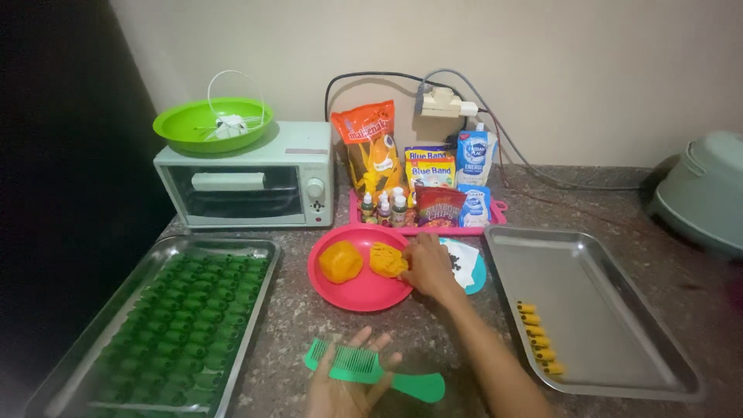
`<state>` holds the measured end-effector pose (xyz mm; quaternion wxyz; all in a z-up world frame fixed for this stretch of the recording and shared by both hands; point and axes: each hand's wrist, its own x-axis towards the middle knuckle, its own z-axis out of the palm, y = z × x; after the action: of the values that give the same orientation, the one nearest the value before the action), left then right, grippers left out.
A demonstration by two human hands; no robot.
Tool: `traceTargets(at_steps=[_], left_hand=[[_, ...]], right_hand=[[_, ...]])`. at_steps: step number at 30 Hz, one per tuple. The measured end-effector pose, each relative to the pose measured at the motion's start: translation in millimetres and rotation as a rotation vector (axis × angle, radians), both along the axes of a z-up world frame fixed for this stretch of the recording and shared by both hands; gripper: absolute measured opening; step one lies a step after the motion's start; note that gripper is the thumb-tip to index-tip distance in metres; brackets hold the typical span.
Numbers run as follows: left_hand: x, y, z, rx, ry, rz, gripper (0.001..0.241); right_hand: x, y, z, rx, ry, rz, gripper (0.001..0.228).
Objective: Shaping dough into cookies using a comb for texture and adding chocolate fillings
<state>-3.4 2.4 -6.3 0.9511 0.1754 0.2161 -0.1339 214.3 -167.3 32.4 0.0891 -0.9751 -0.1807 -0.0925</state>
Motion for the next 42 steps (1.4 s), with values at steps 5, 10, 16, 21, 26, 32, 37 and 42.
traceTargets(at_steps=[5, 10, 16, 21, 26, 32, 37, 42], left_hand=[[8.8, 5.2, -28.1, -0.061, -0.035, -0.036, 0.072], [2.4, 4.3, -13.6, -0.059, -0.005, -0.014, 0.069], [1.6, 1.3, -11.6, -0.065, -0.009, 0.025, 0.067], [3.8, 2.1, -15.4, -0.033, -0.024, 0.018, 0.070], [7.2, 5.1, -31.1, -0.038, -0.075, -0.016, 0.069], [-1.9, 1.0, 2.0, -0.031, -0.004, 0.030, 0.066], [-7.3, -3.6, 16.5, -0.101, -0.042, 0.080, 0.067], [-12.6, -4.5, 19.3, -0.014, -0.066, 0.142, 0.058]], right_hand=[[-3.1, 3.9, -2.8, -0.098, -0.113, -0.010, 0.030], [-8.8, 12.7, 10.4, -0.133, -0.062, -0.048, 0.023], [0.5, 5.1, -1.3, -0.086, -0.132, 0.006, 0.010], [9.5, -1.1, -2.6, 0.009, -0.026, -0.010, 0.010], [48.0, -24.2, -42.9, 0.077, -0.044, 0.189, 0.023], [2.6, -28.0, 23.2, 0.546, 0.245, 0.280, 0.019], [-62.4, -12.8, 58.3, 0.554, 0.278, 0.393, 0.010], [-157.9, 19.0, 57.8, 0.430, 0.341, 0.687, 0.027]])
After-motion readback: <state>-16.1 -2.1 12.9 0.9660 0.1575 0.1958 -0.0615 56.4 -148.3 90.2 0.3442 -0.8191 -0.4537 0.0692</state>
